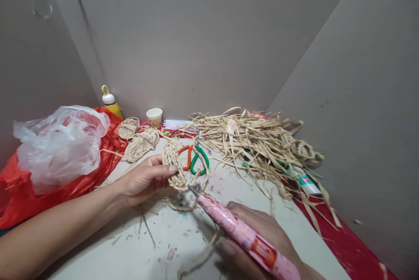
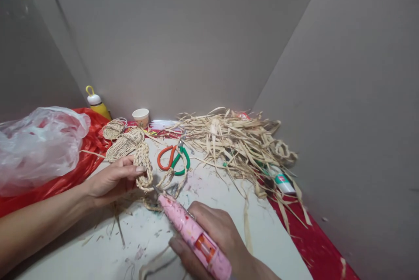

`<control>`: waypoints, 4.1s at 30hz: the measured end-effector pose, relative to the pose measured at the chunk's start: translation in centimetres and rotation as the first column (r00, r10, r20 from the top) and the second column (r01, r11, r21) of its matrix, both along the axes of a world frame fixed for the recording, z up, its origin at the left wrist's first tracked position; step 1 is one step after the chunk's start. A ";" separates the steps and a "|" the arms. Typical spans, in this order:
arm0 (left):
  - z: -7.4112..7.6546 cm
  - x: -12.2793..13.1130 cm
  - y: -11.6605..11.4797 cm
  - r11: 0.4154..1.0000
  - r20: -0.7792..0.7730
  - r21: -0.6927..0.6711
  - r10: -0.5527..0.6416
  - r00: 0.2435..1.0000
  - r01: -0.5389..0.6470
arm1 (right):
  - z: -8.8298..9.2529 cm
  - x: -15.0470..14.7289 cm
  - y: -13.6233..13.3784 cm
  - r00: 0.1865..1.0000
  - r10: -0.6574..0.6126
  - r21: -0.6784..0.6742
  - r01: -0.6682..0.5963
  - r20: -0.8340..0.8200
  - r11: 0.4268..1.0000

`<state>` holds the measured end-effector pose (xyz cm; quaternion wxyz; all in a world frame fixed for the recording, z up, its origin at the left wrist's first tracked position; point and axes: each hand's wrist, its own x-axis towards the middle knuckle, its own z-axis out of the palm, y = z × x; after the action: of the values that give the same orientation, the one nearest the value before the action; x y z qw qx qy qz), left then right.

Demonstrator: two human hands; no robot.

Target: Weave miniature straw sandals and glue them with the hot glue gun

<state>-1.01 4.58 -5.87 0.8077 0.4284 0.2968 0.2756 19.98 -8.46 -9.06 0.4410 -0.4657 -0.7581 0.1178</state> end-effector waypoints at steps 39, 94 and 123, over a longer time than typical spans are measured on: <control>-0.9 0.6 -0.4 0.993 -0.031 -0.117 0.014 0.999 -0.018 | -2.9 0.0 0.6 0.952 -0.144 0.254 0.074 0.271 0.964; -1.1 0.3 -0.3 0.976 0.031 -0.128 -0.172 0.985 0.174 | -3.3 0.1 0.6 0.965 -0.146 0.296 0.077 0.218 0.952; 6.5 -3.7 0.4 0.816 0.268 0.338 0.394 0.879 -0.469 | -0.4 9.8 3.0 0.584 -0.205 -0.165 0.517 0.785 0.840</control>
<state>-4.68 5.00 0.60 0.6451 0.4749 0.2487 0.5445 29.82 -5.46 -9.46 0.0106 -0.6948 -0.7184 -0.0328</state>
